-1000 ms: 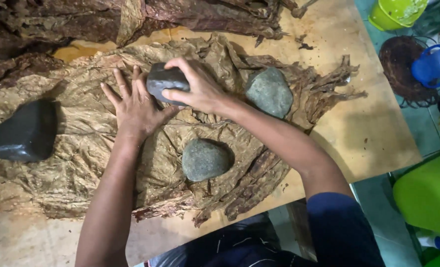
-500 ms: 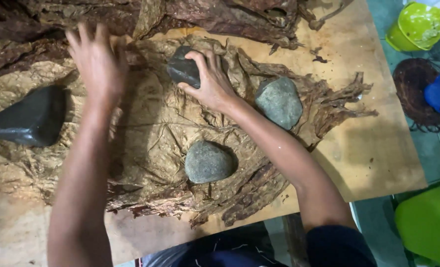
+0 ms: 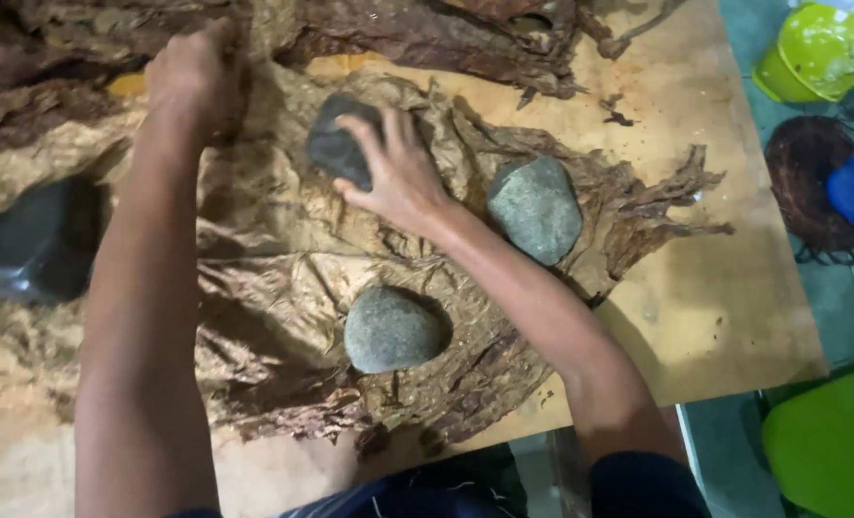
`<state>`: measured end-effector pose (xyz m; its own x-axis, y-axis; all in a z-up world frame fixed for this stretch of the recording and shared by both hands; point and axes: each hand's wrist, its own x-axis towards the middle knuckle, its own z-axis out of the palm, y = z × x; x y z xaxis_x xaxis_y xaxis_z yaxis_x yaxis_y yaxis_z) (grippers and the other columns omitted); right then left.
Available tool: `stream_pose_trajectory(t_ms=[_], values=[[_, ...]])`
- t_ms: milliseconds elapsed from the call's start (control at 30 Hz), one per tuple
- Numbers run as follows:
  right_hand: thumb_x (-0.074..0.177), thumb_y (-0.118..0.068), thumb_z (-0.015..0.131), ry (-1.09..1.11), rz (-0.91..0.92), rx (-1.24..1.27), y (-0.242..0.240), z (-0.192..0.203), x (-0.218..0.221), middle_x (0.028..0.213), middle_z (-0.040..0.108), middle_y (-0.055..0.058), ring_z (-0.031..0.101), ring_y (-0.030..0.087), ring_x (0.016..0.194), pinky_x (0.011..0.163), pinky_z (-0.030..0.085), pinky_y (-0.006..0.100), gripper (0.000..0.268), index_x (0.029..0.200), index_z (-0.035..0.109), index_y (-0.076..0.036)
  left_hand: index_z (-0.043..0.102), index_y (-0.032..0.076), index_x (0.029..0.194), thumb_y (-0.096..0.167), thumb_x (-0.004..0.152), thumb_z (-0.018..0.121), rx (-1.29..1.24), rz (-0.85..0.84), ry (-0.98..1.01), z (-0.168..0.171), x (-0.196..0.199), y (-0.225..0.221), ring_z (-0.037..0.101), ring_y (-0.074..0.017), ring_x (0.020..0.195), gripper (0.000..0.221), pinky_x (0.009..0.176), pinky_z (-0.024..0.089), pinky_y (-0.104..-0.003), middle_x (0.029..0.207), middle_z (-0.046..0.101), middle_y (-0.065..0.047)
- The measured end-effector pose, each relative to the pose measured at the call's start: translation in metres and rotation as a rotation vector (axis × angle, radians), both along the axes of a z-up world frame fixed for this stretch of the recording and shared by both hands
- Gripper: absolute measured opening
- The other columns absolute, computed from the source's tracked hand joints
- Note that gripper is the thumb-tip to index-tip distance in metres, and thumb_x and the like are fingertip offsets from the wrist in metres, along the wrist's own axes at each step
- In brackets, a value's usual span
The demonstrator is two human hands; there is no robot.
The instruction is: Flattening and smoothing dried tobacco leaves on a wooden surface using stones as weights.
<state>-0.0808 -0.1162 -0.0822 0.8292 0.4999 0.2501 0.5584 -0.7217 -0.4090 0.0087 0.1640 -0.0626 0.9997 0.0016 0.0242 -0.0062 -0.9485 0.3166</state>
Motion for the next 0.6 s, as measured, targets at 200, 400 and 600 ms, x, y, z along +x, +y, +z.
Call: stream_pose_trajectory(t_ms=[200, 400, 600], values=[[0.096, -0.046, 0.087, -0.022, 0.068, -0.113, 0.0, 0.004, 0.006, 0.162, 0.026, 0.03, 0.04, 0.051, 0.147, 0.112, 0.05, 0.061, 0.076, 0.153, 0.039, -0.027, 0.052, 0.002, 0.122, 0.019, 0.105, 0.05, -0.181, 0.012, 0.048, -0.011, 0.004, -0.004, 0.059, -0.072, 0.095, 0.025, 0.082, 0.044, -0.073, 0.106, 0.065, -0.049], [0.102, -0.06, 0.058, -0.171, 0.271, 0.319, -0.044, 0.087, 0.026, 0.129, 0.076, 0.014, 0.08, 0.031, 0.116, 0.1, 0.07, 0.045, 0.061, 0.136, 0.064, -0.009, 0.064, 0.002, 0.129, -0.003, 0.098, 0.076, -0.37, -0.154, -0.365, -0.062, 0.032, 0.024, 0.059, -0.0281, 0.079, 0.034, 0.061, 0.048, -0.05, 0.098, 0.067, -0.017], [0.102, -0.055, 0.068, 0.243, -0.083, -0.053, -0.148, 0.066, 0.048, 0.125, 0.062, 0.006, 0.065, 0.025, 0.106, 0.085, 0.048, 0.038, 0.048, 0.123, 0.073, -0.013, 0.067, -0.01, 0.123, -0.02, 0.11, 0.06, -0.492, -0.496, -0.314, 0.043, -0.042, -0.093, 0.069, -0.0424, 0.103, 0.018, 0.076, 0.063, -0.05, 0.129, 0.072, -0.029]])
